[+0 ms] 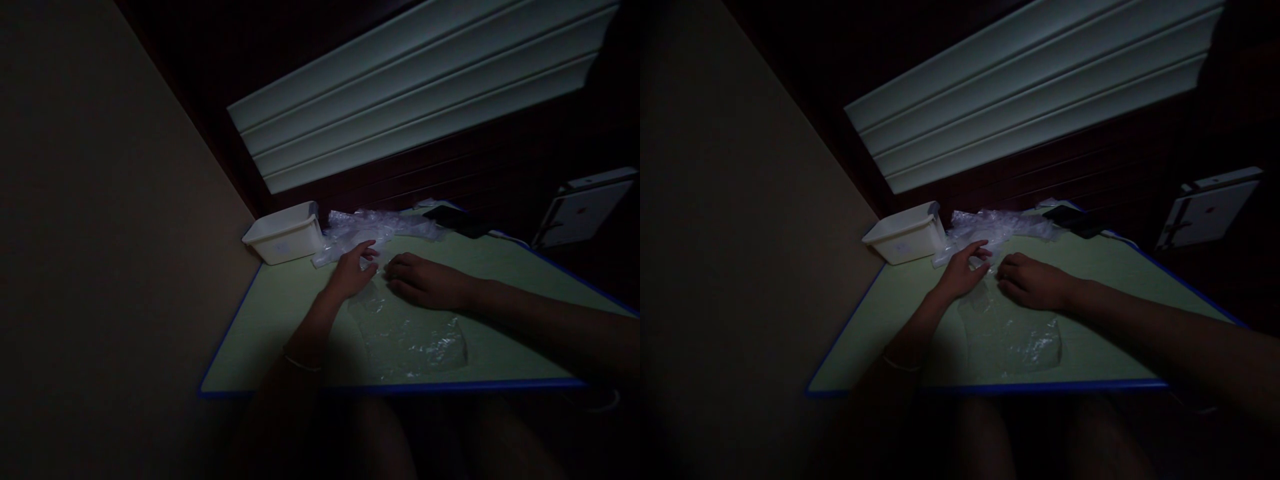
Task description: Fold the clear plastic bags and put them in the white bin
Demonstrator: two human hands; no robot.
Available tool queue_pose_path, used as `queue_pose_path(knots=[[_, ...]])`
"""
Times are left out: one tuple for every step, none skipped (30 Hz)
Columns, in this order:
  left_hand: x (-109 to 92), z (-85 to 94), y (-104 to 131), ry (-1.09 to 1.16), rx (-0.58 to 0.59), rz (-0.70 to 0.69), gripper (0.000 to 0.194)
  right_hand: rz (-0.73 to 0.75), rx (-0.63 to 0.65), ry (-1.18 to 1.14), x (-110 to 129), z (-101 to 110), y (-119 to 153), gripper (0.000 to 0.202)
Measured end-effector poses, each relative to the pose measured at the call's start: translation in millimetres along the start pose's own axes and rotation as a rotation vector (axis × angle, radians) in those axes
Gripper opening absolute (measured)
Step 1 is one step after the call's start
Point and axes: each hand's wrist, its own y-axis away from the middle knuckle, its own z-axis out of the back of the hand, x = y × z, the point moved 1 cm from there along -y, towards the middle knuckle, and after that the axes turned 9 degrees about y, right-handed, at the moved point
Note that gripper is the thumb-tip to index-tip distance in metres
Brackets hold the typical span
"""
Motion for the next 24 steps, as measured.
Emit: queue_pose_path(knots=[[-0.9, 0.1, 0.3, -0.026, 0.008, -0.013, 0.046, -0.001, -0.004, -0.004, -0.2, -0.1, 0.1, 0.030], [-1.8, 0.2, 0.4, -0.049, 0.013, -0.019, 0.041, -0.003, -0.008, -0.007, -0.4, -0.1, 0.3, 0.030], [-2.6, 0.3, 0.4, -0.064, 0.016, -0.020, 0.036, -0.007, -0.009, -0.010, -0.5, -0.2, 0.4, 0.030], [-3.3, 0.4, 0.1, -0.072, 0.015, -0.015, 0.032, -0.009, -0.007, -0.013, -0.5, -0.2, 0.5, 0.029], [-4.0, 0.4, -0.3, -0.071, 0.008, -0.005, 0.030, -0.011, -0.004, -0.015, -0.5, -0.1, 0.5, 0.029], [-4.5, 0.4, -0.8, -0.063, -0.003, 0.010, 0.029, -0.012, -0.001, -0.017, -0.3, 0.0, 0.5, 0.029], [-4.8, 0.4, -1.3, -0.051, -0.016, 0.029, 0.029, -0.013, 0.002, -0.018, -0.2, 0.2, 0.4, 0.030], [-4.9, 0.2, -1.7, -0.036, -0.027, 0.047, 0.029, -0.011, 0.003, -0.018, -0.1, 0.3, 0.2, 0.030], [-4.7, 0.1, -1.9, -0.017, -0.033, 0.065, 0.028, -0.009, 0.004, -0.018, -0.1, 0.4, 0.0, 0.030], [-4.4, -0.2, -1.9, 0.006, -0.031, 0.080, 0.028, -0.007, 0.002, -0.017, -0.1, 0.6, -0.1, 0.030], [-4.0, -0.5, -1.6, 0.032, -0.022, 0.090, 0.028, -0.006, 0.002, -0.015, -0.2, 0.6, -0.2, 0.030], [-3.7, -0.7, -1.1, 0.058, -0.006, 0.098, 0.029, -0.004, 0.002, -0.015, -0.3, 0.6, -0.3, 0.030], [-3.5, -0.9, -0.4, 0.080, 0.012, 0.102, 0.029, -0.005, 0.002, -0.016, -0.5, 0.6, -0.3, 0.030], [-3.5, -1.0, 0.3, 0.096, 0.030, 0.104, 0.030, -0.006, 0.003, -0.020, -0.7, 0.6, -0.2, 0.030], [-3.8, -0.9, 1.0, 0.107, 0.044, 0.106, 0.030, -0.009, 0.002, -0.024, -0.9, 0.6, -0.1, 0.029], [-4.2, -0.7, 1.6, 0.114, 0.052, 0.107, 0.030, -0.012, 0.001, -0.028, -1.0, 0.6, 0.1, 0.028], [-4.7, -0.5, 2.0, 0.120, 0.056, 0.108, 0.030, -0.017, 0.001, -0.031, -1.2, 0.5, 0.2, 0.026], [-5.2, -0.3, 2.2, 0.127, 0.055, 0.109, 0.030, -0.027, -0.001, -0.032, -1.5, 0.4, 0.4, 0.025], [-5.5, -0.1, 2.3, 0.135, 0.051, 0.109, 0.030, -0.041, -0.003, -0.031, -1.8, 0.1, 0.5, 0.023], [-5.8, 0.1, 2.3, 0.143, 0.048, 0.109, 0.030, -0.059, -0.008, -0.029, -2.2, -0.2, 0.6, 0.020], [-5.8, 0.2, 2.2, 0.150, 0.043, 0.109, 0.030, -0.074, -0.013, -0.026, -2.6, -0.6, 0.6, 0.019], [-5.7, 0.2, 2.0, 0.153, 0.037, 0.109, 0.030, -0.084, -0.018, -0.025, -3.0, -1.1, 0.7, 0.017], [-5.6, 0.3, 1.8, 0.156, 0.029, 0.110, 0.030, -0.088, -0.021, -0.025, -3.3, -1.5, 0.7, 0.017], [-5.4, 0.3, 1.6, 0.160, 0.018, 0.110, 0.030, -0.083, -0.025, -0.028, -3.4, -1.9, 0.9, 0.017]])
